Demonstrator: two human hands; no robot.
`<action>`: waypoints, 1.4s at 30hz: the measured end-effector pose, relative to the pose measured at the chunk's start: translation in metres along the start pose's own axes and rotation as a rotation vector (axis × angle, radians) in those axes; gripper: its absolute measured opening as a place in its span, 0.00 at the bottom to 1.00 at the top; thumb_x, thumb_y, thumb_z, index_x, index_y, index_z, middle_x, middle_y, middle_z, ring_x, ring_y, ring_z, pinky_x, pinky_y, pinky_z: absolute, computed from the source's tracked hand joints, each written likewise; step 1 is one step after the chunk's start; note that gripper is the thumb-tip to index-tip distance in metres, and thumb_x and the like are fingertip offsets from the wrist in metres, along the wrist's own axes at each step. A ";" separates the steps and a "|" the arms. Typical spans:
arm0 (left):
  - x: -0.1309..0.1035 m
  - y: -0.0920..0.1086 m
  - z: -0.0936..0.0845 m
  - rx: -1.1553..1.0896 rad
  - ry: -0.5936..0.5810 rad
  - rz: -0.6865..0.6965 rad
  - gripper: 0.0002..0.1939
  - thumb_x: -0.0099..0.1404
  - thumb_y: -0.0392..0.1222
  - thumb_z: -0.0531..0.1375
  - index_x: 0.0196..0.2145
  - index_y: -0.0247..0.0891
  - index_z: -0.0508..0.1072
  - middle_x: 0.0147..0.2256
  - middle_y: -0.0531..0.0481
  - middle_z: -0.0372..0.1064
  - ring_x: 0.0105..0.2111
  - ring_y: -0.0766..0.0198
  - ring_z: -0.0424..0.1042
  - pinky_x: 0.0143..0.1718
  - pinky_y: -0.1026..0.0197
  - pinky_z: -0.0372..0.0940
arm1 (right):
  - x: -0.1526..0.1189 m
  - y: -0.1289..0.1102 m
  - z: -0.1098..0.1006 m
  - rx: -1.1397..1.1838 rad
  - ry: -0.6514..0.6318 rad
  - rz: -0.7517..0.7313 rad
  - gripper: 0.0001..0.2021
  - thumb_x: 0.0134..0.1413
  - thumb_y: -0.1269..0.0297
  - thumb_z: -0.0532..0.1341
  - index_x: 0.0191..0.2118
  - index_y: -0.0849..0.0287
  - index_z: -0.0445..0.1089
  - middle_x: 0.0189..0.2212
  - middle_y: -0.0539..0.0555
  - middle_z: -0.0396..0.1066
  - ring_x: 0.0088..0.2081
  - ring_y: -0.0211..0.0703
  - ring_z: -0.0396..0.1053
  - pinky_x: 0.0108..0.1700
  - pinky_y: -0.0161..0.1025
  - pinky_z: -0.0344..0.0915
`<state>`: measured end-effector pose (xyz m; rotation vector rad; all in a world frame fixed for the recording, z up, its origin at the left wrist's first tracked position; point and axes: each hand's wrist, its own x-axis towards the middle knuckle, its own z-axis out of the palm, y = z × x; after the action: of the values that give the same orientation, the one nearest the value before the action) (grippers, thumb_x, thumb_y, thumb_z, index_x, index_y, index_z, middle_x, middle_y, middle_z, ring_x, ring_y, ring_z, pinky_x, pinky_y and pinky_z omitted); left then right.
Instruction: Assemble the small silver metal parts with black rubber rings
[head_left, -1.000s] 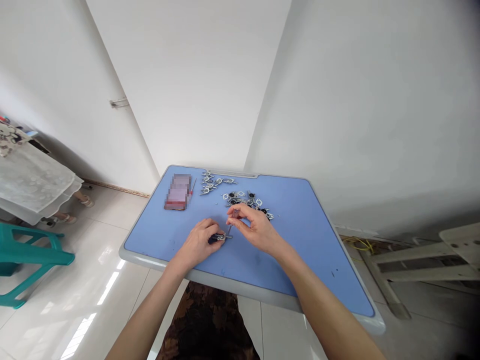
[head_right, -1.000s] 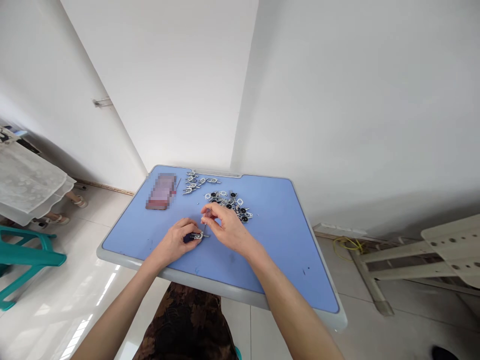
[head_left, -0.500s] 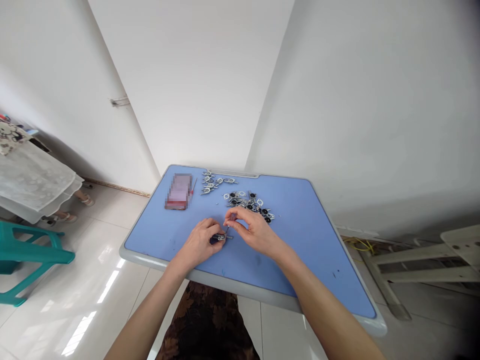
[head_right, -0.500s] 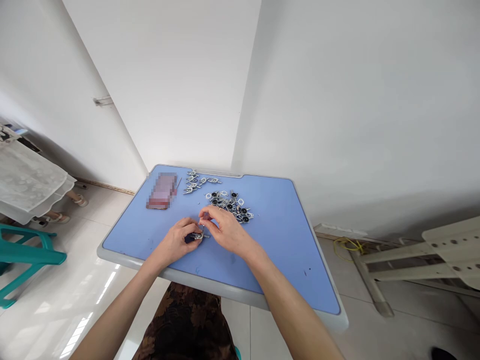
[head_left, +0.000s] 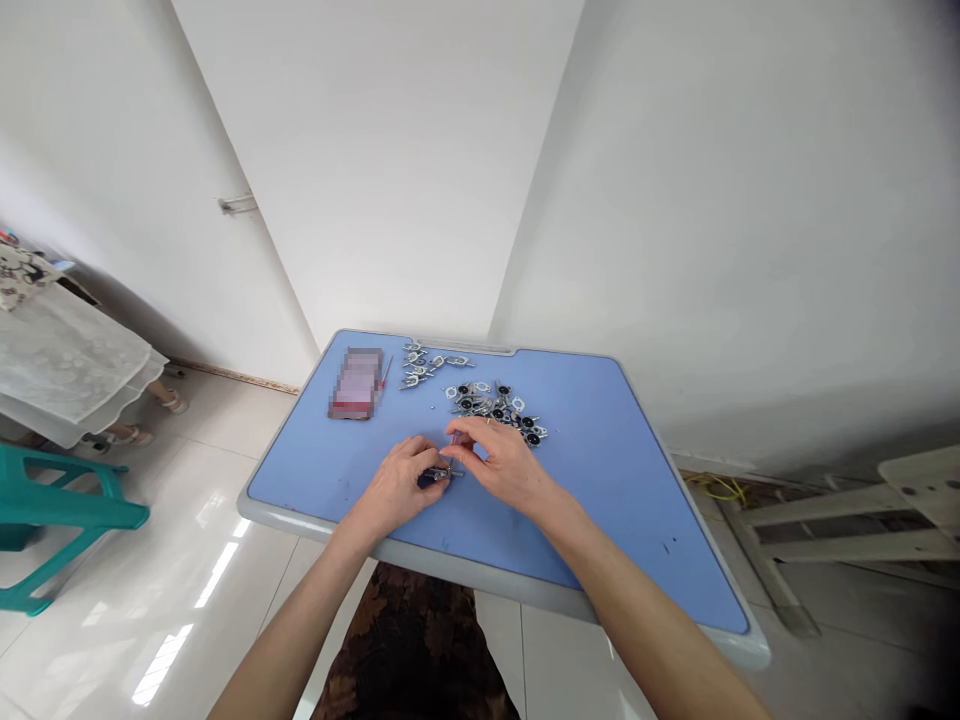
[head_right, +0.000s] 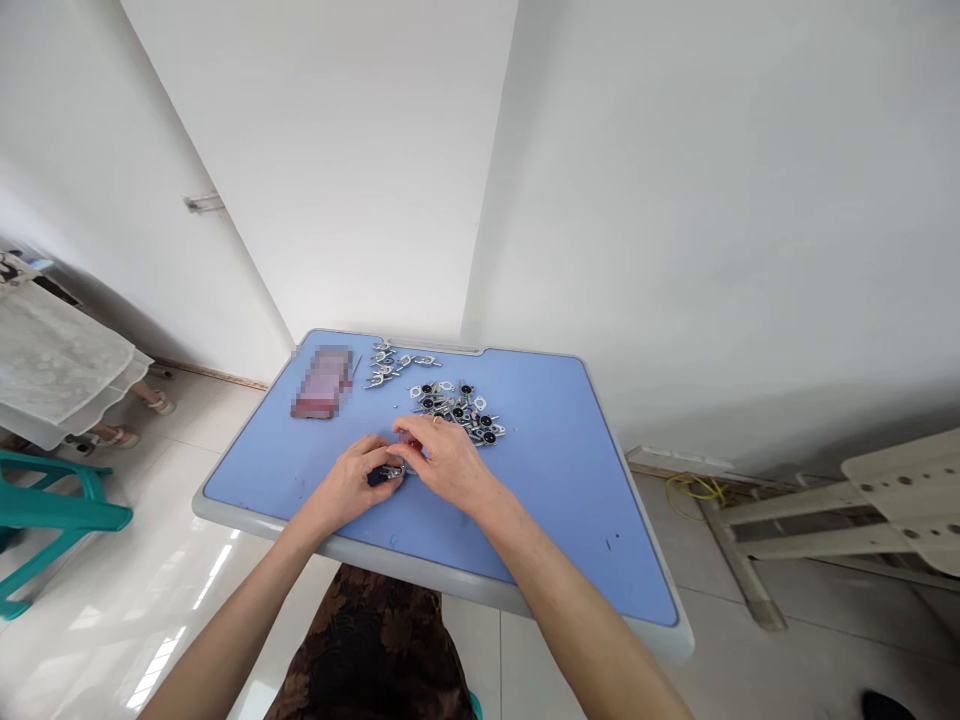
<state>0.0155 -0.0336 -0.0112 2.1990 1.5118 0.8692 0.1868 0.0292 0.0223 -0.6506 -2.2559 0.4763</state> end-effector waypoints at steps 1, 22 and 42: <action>0.000 0.000 0.000 0.000 0.003 -0.001 0.06 0.61 0.35 0.59 0.37 0.41 0.72 0.39 0.49 0.67 0.40 0.60 0.69 0.45 0.58 0.64 | 0.000 0.000 0.002 -0.014 0.024 -0.016 0.05 0.59 0.66 0.57 0.40 0.57 0.66 0.30 0.52 0.73 0.31 0.40 0.71 0.34 0.37 0.66; 0.001 -0.002 0.001 -0.010 0.007 0.006 0.05 0.59 0.34 0.60 0.36 0.39 0.72 0.40 0.48 0.67 0.40 0.59 0.69 0.45 0.57 0.64 | 0.001 -0.001 -0.009 -0.010 0.023 -0.086 0.16 0.64 0.71 0.49 0.53 0.56 0.64 0.39 0.56 0.73 0.38 0.41 0.71 0.39 0.39 0.69; 0.001 -0.002 0.002 -0.006 0.030 0.021 0.05 0.59 0.34 0.60 0.35 0.39 0.71 0.39 0.48 0.67 0.39 0.60 0.69 0.43 0.57 0.64 | 0.001 -0.006 -0.012 0.040 -0.084 -0.088 0.17 0.64 0.71 0.47 0.55 0.55 0.63 0.41 0.55 0.73 0.40 0.40 0.70 0.41 0.38 0.67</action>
<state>0.0154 -0.0317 -0.0137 2.2109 1.5008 0.9152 0.1935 0.0266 0.0336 -0.5175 -2.3369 0.5126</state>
